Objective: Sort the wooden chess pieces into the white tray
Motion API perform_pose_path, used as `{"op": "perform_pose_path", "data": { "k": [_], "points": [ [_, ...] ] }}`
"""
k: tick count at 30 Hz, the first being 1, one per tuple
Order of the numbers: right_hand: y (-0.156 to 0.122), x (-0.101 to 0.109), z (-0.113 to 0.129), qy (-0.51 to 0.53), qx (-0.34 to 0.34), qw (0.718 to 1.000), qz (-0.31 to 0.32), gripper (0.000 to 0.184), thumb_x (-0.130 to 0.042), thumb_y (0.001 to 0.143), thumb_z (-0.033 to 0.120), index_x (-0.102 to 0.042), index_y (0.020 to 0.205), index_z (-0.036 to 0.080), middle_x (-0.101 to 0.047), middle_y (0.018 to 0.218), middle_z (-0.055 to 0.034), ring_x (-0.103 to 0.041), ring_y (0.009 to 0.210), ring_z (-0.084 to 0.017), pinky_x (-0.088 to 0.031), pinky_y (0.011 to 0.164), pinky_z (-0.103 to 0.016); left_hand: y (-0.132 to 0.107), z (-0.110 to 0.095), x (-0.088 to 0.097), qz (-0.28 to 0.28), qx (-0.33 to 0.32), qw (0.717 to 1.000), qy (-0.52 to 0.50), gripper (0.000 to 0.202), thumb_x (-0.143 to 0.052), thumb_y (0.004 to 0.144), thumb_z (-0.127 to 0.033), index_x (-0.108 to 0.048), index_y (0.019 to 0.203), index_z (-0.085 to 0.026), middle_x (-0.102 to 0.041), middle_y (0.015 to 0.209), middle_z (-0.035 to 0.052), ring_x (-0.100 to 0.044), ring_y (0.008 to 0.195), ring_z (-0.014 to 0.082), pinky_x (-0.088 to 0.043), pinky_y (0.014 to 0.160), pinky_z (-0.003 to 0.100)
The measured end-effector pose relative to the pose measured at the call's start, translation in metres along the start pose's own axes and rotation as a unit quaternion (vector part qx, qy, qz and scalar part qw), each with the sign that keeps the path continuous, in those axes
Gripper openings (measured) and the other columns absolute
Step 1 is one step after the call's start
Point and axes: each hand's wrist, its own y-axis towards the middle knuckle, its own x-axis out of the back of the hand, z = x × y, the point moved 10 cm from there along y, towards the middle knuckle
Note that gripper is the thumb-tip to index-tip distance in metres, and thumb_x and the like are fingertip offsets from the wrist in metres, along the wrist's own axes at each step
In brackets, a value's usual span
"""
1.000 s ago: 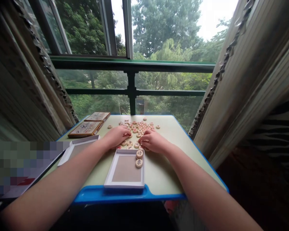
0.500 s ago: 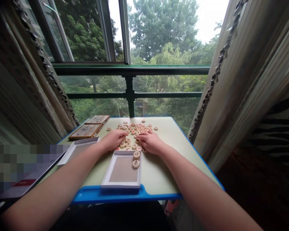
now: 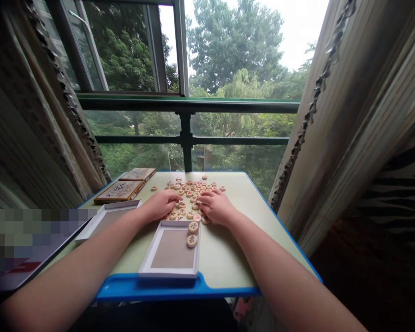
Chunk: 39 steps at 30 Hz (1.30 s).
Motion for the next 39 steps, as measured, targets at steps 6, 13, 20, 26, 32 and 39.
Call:
{"op": "perform_pose_path", "data": {
  "k": [6, 13, 20, 26, 32, 39],
  "points": [
    [0.002, 0.011, -0.009, -0.01, -0.033, 0.997, -0.07, 0.052, -0.043, 0.088, 0.042, -0.04, 0.138, 0.026, -0.037, 0.144, -0.0041, -0.03, 0.129, -0.028, -0.024, 0.106, -0.048, 0.002, -0.003, -0.003, 0.009, -0.019, 1.0, 0.007, 0.032, -0.045, 0.076, -0.015, -0.074, 0.088, -0.019, -0.07, 0.093, 0.0049, -0.061, 0.09, 0.0175, -0.046, 0.087, 0.027],
    [0.003, 0.001, 0.002, 0.001, 0.004, 1.0, -0.007, 0.043, -0.032, 0.093, 0.041, -0.07, 0.1, 0.023, -0.068, 0.107, -0.0052, -0.05, 0.108, -0.024, -0.032, 0.098, -0.043, 0.001, 0.001, -0.002, 0.006, 0.004, 0.999, 0.036, 0.035, -0.043, 0.08, -0.02, -0.069, 0.103, -0.017, -0.07, 0.102, 0.0061, -0.062, 0.096, 0.0196, -0.046, 0.087, 0.028],
    [0.002, -0.007, 0.021, 0.021, 0.091, 0.995, 0.028, 0.042, -0.035, 0.092, 0.045, -0.064, 0.112, 0.023, -0.063, 0.118, -0.0067, -0.05, 0.111, -0.022, -0.029, 0.101, -0.042, 0.0, 0.012, 0.012, -0.044, 0.05, 0.997, 0.047, 0.037, -0.041, 0.082, -0.019, -0.066, 0.11, -0.018, -0.069, 0.105, 0.0065, -0.062, 0.098, 0.0193, -0.045, 0.09, 0.028],
    [0.001, -0.007, 0.015, 0.045, 0.06, 0.996, 0.04, 0.044, -0.027, 0.095, 0.041, -0.062, 0.115, 0.023, -0.062, 0.119, -0.0051, -0.052, 0.108, -0.02, -0.03, 0.097, -0.04, 0.002, 0.017, -0.003, -0.005, 0.028, 0.999, 0.043, 0.039, -0.044, 0.078, -0.01, -0.066, 0.109, -0.019, -0.066, 0.108, 0.0066, -0.06, 0.097, 0.0181, -0.045, 0.088, 0.026],
    [-0.001, -0.011, 0.021, 0.035, 0.08, 0.994, 0.063, 0.044, -0.027, 0.095, 0.041, -0.066, 0.108, 0.025, -0.063, 0.117, -0.005, -0.051, 0.111, -0.02, -0.024, 0.099, -0.043, 0.002, 0.023, -0.003, -0.023, 0.047, 0.998, 0.024, 0.069, -0.045, 0.067, 0.004, -0.048, 0.13, -0.022, -0.059, 0.12, 0.0069, -0.055, 0.105, 0.0187, -0.043, 0.093, 0.028],
    [0.002, 0.007, 0.013, -0.007, 0.037, 0.999, -0.022, 0.046, -0.028, 0.095, 0.041, -0.069, 0.102, 0.022, -0.065, 0.111, -0.0083, -0.052, 0.104, -0.022, -0.031, 0.092, -0.04, 0.003, 0.027, -0.001, -0.039, 0.052, 0.994, 0.085, 0.054, -0.043, 0.07, 0.002, -0.06, 0.117, -0.019, -0.059, 0.118, 0.0081, -0.047, 0.112, 0.0235, -0.035, 0.102, 0.036]
  ]
}}
